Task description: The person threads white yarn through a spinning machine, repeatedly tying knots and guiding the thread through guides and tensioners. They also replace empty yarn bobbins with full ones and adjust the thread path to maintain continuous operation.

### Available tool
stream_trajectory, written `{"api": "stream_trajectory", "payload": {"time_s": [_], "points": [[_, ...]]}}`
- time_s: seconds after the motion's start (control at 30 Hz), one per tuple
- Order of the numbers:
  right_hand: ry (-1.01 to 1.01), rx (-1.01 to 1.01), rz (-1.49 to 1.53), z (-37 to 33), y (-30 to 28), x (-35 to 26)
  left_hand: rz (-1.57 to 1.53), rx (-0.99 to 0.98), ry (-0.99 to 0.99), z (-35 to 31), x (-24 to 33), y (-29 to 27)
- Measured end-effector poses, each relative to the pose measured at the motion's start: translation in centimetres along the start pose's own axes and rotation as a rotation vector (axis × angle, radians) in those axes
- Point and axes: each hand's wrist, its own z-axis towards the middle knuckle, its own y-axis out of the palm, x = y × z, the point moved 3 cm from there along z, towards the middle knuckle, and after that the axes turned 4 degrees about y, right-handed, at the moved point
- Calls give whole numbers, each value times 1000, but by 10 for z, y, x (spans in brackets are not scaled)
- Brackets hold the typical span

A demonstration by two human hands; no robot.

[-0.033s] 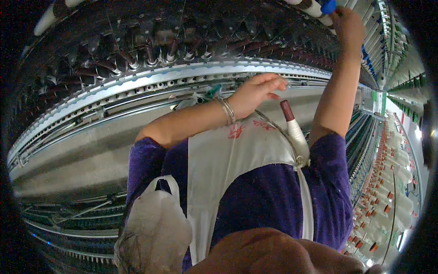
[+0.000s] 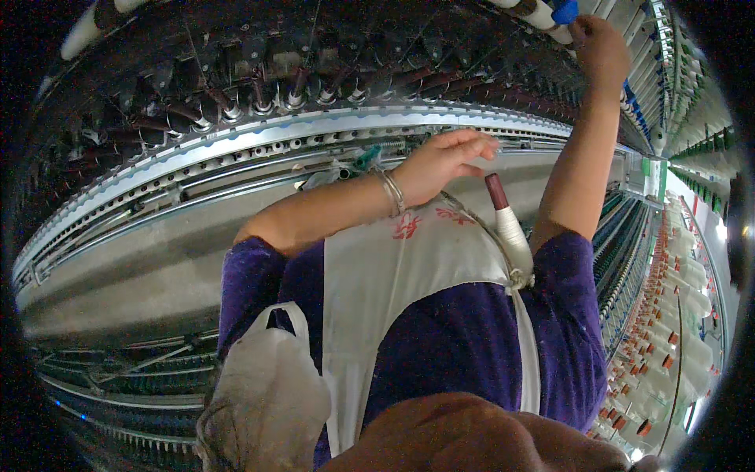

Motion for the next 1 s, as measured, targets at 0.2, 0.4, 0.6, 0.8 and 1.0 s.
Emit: {"api": "stream_trajectory", "payload": {"time_s": [0.2,0.4,0.6,0.8,1.0], "points": [[-19,381,330,-69,-7,2,-77,-239,-161,-10,-27,15],[297,416,1147,-94,-25,-39,900,262,141,-32,39,-4],[224,573,1413,-83,-64,-63,770,301,117,-58,75,2],[10,656,1219,5,-185,-78,293,-68,-199,-93,50,14],[-83,-257,1428,175,-235,-151,395,-196,90,-153,159,-17]]}}
